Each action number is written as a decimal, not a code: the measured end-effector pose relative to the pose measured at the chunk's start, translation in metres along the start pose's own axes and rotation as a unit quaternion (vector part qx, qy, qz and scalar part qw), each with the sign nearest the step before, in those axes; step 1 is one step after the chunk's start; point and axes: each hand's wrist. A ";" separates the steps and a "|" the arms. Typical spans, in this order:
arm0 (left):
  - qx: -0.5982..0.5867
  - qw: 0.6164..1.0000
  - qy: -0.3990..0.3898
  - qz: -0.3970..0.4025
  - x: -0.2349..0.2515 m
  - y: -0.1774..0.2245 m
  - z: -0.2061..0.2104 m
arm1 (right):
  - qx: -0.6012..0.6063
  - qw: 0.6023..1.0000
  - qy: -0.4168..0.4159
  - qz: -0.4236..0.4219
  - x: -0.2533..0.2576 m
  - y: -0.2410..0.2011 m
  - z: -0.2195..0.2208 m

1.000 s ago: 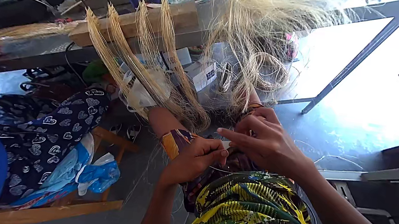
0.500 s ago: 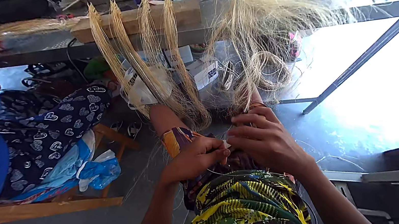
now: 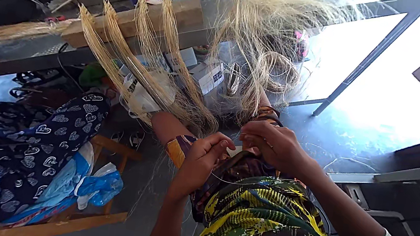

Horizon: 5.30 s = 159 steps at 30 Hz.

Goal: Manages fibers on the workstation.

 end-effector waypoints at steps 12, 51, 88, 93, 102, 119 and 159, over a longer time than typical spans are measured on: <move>-0.013 0.995 0.099 0.026 0.000 0.005 0.003 | -0.099 0.984 0.146 0.015 0.000 0.009 -0.003; -0.206 0.963 0.132 0.116 0.018 -0.026 0.024 | 0.063 0.986 0.135 0.080 -0.008 -0.008 0.037; 0.037 0.976 0.178 0.122 0.022 -0.045 0.018 | -0.020 0.984 0.091 0.151 -0.006 0.029 0.009; 0.016 0.979 0.163 0.118 0.023 -0.044 0.019 | 0.105 0.971 0.074 0.203 -0.016 0.028 0.040; 0.012 0.978 0.184 0.102 0.024 -0.045 0.024 | 0.273 0.932 0.036 0.237 -0.013 0.009 0.057; 0.053 0.968 0.223 0.103 0.024 -0.051 0.029 | 0.350 0.913 -0.020 0.210 -0.016 0.016 0.057; 0.139 0.969 0.174 0.104 0.022 -0.054 0.022 | 0.306 0.918 0.028 0.250 -0.016 0.013 0.062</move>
Point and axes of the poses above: each hand's wrist, its own x-axis towards the middle knuckle, its own z-axis out of the palm, y = z × x, and after that the axes turned 15 degrees about -x, right-handed
